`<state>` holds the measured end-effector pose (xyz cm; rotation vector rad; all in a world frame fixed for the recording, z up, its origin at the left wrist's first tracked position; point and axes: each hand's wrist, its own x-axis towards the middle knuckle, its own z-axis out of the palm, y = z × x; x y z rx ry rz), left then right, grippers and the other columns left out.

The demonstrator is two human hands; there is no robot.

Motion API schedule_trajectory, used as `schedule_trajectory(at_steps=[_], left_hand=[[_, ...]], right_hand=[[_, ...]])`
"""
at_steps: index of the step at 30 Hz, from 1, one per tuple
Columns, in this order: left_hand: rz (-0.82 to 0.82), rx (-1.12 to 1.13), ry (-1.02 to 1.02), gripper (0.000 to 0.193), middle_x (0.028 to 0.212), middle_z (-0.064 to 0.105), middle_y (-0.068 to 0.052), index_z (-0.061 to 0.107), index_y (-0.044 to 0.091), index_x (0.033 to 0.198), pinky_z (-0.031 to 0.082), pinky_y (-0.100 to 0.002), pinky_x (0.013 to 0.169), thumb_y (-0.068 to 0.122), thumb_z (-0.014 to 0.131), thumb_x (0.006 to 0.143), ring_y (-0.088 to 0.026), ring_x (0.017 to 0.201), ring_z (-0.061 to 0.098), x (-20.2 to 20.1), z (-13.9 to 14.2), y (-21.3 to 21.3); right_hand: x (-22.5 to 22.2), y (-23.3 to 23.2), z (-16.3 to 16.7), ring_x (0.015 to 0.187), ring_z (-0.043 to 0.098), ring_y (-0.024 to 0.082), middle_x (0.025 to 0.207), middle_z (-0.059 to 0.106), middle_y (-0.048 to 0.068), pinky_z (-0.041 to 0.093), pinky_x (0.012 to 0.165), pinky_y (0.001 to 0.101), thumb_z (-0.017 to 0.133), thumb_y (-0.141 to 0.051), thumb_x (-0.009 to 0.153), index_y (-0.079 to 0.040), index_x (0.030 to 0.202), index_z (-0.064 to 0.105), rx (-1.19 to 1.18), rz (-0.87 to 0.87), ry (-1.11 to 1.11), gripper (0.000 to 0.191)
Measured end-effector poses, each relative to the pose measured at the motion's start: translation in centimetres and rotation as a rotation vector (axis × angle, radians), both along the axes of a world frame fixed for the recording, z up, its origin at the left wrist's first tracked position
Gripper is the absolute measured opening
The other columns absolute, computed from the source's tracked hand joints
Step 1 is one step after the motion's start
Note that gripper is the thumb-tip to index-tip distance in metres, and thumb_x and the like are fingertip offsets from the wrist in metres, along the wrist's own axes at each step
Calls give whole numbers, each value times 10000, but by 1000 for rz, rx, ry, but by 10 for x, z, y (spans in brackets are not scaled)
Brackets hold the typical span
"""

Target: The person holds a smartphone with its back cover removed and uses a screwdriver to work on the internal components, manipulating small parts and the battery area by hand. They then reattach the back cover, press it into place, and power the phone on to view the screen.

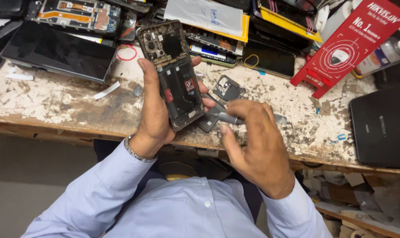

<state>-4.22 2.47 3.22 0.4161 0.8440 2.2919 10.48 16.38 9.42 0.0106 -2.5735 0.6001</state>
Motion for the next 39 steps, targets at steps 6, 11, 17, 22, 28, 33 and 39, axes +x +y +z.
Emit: schedule_trajectory(at_steps=[6,11,17,22,28,33,39], left_hand=[[7,-15,33,1076,951,678,-126,495,-25,1491,636,-389,787,866,244,943,-276,833,741,0,-1,0],[29,-70,26,1065,950,679,-111,485,-6,1509,639,-379,815,859,247,935,-247,904,729,-2,-2,-3],[-40,-135,129,1080,958,680,-114,478,-19,1511,637,-376,839,839,260,893,-236,963,728,6,-4,-3],[-86,-172,80,1105,966,665,-97,454,1,1541,627,-365,819,876,252,897,-241,918,734,8,-5,2],[-65,-177,78,1138,965,684,-131,454,-7,1530,652,-383,822,894,231,872,-281,913,763,3,-7,1],[-78,-94,-23,1132,956,690,-143,477,-24,1516,638,-389,778,886,203,900,-304,865,757,1,-6,2],[-68,-34,-24,1101,947,691,-157,475,-38,1486,639,-411,798,875,223,923,-323,847,750,1,-6,1]], right_hand=[[3,-6,-1,884,711,222,991,703,111,566,778,340,744,-40,931,-15,1049,657,-69,-18,30,149],[4,0,1,895,705,197,1006,693,99,567,792,317,736,-9,931,-21,1046,661,-133,-44,34,138],[-1,4,-5,915,690,225,1000,691,109,554,802,346,736,1,914,-16,1052,663,-36,-25,1,157],[1,2,-3,924,696,226,1009,693,110,558,820,343,738,-6,915,-18,1062,656,9,27,-12,169],[14,0,11,924,694,237,995,702,95,548,829,351,743,-10,921,-25,1049,643,17,-4,11,164],[13,-10,10,908,696,245,983,698,102,544,804,359,761,3,905,-21,1078,649,-46,65,16,207],[9,-11,8,918,695,267,995,697,105,542,811,374,762,19,898,-9,1075,637,-34,97,39,218]])
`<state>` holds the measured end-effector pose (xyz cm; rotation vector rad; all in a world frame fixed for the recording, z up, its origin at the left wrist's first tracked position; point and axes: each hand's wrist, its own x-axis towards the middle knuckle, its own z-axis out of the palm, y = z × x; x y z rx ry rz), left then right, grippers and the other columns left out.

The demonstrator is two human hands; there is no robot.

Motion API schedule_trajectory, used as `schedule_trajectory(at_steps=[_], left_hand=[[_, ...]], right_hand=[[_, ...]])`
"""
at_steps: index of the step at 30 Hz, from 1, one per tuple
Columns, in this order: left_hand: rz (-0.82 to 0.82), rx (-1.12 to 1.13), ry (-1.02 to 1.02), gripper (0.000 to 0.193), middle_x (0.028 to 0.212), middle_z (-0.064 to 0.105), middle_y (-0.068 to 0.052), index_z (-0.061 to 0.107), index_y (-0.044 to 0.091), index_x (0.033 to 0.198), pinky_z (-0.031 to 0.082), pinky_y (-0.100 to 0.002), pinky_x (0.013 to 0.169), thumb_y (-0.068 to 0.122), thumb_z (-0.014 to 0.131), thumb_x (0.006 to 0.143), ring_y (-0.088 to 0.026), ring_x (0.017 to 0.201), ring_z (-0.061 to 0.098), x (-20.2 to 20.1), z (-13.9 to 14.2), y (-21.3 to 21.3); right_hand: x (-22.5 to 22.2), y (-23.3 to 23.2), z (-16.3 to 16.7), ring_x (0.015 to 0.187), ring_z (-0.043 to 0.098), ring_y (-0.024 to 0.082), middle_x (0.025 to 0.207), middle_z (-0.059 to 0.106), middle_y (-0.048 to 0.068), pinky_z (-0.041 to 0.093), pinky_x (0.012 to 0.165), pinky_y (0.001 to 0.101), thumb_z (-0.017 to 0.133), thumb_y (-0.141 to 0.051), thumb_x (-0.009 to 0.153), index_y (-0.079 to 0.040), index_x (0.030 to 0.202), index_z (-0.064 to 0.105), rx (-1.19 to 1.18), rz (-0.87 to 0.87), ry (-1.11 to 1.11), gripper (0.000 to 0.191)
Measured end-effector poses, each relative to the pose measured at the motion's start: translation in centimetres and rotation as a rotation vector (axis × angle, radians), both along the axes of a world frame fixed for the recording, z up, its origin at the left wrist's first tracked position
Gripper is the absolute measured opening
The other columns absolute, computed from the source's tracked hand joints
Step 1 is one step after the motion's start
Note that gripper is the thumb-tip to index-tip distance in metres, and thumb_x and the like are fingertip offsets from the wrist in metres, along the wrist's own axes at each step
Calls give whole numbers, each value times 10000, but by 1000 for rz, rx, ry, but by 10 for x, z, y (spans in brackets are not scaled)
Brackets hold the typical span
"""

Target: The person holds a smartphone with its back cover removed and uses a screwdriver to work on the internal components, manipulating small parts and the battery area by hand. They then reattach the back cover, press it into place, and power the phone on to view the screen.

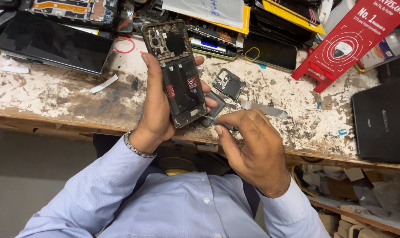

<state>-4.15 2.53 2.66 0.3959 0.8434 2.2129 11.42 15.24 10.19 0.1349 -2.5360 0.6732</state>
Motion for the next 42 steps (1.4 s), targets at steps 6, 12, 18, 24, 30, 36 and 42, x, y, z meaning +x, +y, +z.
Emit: schedule_trajectory(at_steps=[6,12,18,24,30,36,42], left_hand=[[10,-45,13,1100,937,695,-151,502,-14,1494,639,-388,792,881,232,914,-295,824,745,2,0,1],[18,-14,-5,1082,944,687,-146,492,-17,1477,637,-395,773,873,230,920,-294,824,747,1,1,2],[31,-39,24,1084,949,690,-143,496,-10,1479,643,-386,758,874,229,911,-282,816,746,2,0,2],[43,-29,19,1066,952,687,-149,496,-16,1481,640,-387,763,863,235,937,-284,817,747,0,0,3],[29,-29,23,1057,967,690,-142,494,1,1499,641,-377,770,857,244,932,-275,820,745,2,2,4],[30,-42,25,1061,957,690,-140,483,-9,1484,654,-382,754,858,242,922,-274,808,747,2,3,4],[42,-25,18,1064,954,689,-144,490,-19,1488,644,-376,755,861,252,940,-273,796,741,0,2,5]], right_hand=[[-2,0,-2,886,698,267,973,703,101,542,777,373,783,-5,896,-21,1064,639,25,-14,-8,221],[-2,1,-4,865,704,261,963,715,97,546,753,361,786,-39,908,-21,1062,645,70,-13,7,209],[-3,-1,-3,756,690,246,891,714,103,528,673,356,809,-96,914,-21,1020,675,55,-104,-28,186],[-7,4,9,839,662,315,952,679,159,530,745,406,695,4,887,3,1080,632,114,108,28,203],[-8,2,15,810,664,272,928,683,117,525,726,395,756,-34,926,-20,1123,608,165,3,-16,247],[-9,3,15,848,683,311,1001,692,145,534,742,399,760,-67,901,-11,1163,604,132,6,-19,310],[-7,4,7,894,717,294,1062,690,167,568,761,383,708,-128,976,3,1196,586,93,-28,-23,284]])
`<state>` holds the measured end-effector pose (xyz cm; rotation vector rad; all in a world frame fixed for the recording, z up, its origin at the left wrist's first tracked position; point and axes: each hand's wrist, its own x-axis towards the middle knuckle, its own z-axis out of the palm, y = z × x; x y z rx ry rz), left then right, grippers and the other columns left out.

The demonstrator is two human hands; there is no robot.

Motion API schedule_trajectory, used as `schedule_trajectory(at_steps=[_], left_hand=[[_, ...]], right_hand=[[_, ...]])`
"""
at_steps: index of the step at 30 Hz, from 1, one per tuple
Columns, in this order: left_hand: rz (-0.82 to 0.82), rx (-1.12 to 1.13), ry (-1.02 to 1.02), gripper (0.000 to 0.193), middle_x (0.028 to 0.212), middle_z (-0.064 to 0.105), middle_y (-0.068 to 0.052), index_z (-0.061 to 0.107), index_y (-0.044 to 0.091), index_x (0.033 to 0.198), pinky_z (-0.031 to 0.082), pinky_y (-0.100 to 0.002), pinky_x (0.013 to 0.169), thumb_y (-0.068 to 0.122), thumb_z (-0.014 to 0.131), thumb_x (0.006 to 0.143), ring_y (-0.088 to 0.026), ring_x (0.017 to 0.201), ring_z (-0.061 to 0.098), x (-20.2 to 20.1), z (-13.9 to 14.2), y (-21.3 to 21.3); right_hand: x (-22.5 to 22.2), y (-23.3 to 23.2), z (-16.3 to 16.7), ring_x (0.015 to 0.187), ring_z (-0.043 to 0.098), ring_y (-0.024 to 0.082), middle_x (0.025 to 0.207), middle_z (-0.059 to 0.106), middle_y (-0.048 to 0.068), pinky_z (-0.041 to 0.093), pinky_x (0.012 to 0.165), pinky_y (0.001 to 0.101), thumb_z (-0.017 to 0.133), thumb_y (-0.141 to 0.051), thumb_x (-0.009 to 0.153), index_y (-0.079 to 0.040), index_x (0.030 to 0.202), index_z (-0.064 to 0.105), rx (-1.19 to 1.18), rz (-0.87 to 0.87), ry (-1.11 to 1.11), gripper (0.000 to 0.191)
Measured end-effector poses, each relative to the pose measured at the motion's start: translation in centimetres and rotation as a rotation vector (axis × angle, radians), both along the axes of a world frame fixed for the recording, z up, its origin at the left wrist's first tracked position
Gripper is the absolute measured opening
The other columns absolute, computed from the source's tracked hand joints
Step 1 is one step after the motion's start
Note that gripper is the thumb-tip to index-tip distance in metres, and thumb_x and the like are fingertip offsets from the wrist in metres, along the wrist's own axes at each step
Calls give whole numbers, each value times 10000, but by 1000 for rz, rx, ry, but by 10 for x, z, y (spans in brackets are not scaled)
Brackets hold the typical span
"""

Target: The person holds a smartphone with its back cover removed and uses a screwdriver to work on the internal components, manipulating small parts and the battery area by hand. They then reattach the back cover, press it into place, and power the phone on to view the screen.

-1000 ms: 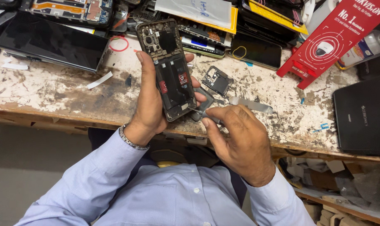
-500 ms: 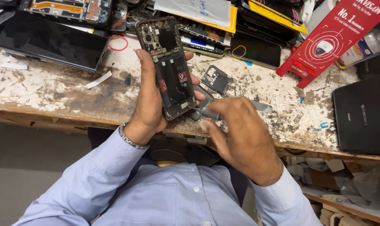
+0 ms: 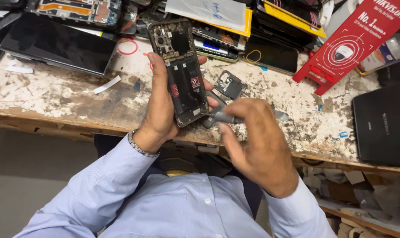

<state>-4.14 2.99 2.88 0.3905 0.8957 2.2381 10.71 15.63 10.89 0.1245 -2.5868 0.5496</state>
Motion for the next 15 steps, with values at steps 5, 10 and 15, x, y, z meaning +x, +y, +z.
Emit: schedule_trajectory(at_steps=[5,10,15], left_hand=[[4,-12,-3,1070,951,693,-139,496,-17,1489,637,-367,741,859,244,929,-263,796,743,-1,1,0],[-2,-22,11,1077,955,682,-132,495,-16,1507,643,-368,763,861,253,931,-258,806,741,1,1,-2],[7,-31,1,1074,954,688,-139,494,-11,1487,642,-369,752,866,246,921,-257,789,740,0,2,-2]], right_hand=[[0,0,-2,817,710,253,987,709,143,561,716,383,650,-87,1027,-35,1160,620,-20,-29,-5,145],[-2,-3,0,702,731,170,914,740,107,560,594,314,695,-112,1009,-21,1220,656,-133,-159,-119,232],[0,-6,-1,621,690,157,814,719,68,522,563,315,757,-188,922,-64,1195,702,-233,-310,-267,305]])
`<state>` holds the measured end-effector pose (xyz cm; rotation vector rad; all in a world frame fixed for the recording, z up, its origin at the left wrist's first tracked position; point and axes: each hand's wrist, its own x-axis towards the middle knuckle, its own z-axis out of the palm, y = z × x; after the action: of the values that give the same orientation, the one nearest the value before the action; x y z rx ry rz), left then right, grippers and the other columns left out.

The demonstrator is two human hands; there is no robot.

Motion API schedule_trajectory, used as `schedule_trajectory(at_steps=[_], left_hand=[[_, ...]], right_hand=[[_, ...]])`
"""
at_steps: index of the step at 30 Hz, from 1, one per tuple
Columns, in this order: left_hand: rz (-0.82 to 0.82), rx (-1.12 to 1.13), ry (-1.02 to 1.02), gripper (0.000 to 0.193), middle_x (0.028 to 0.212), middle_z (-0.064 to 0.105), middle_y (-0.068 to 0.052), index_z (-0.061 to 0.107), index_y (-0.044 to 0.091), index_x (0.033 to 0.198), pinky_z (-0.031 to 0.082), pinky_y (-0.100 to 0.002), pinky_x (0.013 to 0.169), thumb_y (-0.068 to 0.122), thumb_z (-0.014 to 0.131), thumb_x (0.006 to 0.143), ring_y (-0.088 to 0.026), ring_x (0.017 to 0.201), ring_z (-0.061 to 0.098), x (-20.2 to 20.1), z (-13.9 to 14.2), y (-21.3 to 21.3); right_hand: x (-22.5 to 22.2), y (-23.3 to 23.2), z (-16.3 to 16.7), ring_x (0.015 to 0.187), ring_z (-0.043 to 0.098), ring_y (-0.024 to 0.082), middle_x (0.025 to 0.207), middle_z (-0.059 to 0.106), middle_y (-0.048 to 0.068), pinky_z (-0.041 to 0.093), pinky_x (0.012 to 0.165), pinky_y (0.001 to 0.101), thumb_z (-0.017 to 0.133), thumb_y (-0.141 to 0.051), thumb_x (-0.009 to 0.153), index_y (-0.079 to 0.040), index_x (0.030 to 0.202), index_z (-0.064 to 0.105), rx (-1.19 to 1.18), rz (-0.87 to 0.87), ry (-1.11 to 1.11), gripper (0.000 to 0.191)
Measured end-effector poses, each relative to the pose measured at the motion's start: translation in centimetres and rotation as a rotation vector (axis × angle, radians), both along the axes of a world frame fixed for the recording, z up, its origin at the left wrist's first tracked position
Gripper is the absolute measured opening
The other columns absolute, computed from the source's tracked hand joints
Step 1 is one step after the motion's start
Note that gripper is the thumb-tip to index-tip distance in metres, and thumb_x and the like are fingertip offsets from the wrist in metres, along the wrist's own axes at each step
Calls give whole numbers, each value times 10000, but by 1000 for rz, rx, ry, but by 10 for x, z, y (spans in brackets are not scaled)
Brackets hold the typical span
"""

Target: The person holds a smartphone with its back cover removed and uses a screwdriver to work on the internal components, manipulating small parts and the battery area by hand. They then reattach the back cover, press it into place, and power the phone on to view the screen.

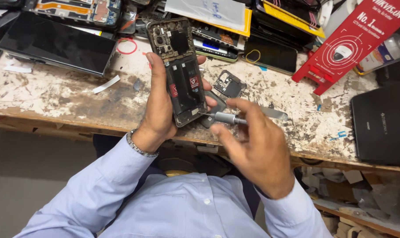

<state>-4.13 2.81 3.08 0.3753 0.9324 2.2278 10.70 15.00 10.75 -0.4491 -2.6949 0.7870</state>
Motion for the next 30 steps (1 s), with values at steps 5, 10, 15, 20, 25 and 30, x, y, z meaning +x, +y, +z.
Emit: schedule_trajectory(at_steps=[5,10,15,20,25,30], left_hand=[[-2,-2,8,1086,952,687,-138,499,-11,1489,639,-362,752,873,238,913,-254,791,742,0,2,-1],[23,-70,57,1083,941,687,-114,504,-2,1486,633,-355,781,873,231,911,-236,848,734,-1,1,-6],[-11,-44,90,1058,945,682,-102,505,-24,1504,622,-361,858,822,242,925,-228,948,724,2,-4,-6],[-87,-80,55,1061,964,673,-92,485,13,1514,637,-354,814,834,232,892,-220,899,732,6,-6,-1],[-59,-125,90,1097,976,671,-109,473,20,1509,649,-357,777,878,217,876,-247,879,756,4,-6,-2],[-50,-75,80,1114,970,673,-137,467,-22,1519,648,-394,836,872,208,908,-284,881,756,2,-5,-2]], right_hand=[[5,0,-3,816,696,177,929,698,95,546,702,312,751,-52,942,-33,1072,705,81,211,237,139],[10,8,-3,867,703,187,983,694,98,569,754,307,715,-20,943,-38,1070,699,87,194,268,129],[-1,15,-13,885,693,225,979,696,108,547,776,358,717,-20,939,-21,1064,691,198,218,240,127],[-4,12,-17,869,685,249,948,683,120,543,770,368,722,-18,924,-24,1055,695,231,258,225,134],[8,8,-4,885,682,262,954,679,123,535,788,382,731,-5,913,-25,1050,687,255,227,260,145],[11,3,-2,874,690,237,958,683,104,540,769,351,748,22,909,-22,1081,683,158,286,302,188]])
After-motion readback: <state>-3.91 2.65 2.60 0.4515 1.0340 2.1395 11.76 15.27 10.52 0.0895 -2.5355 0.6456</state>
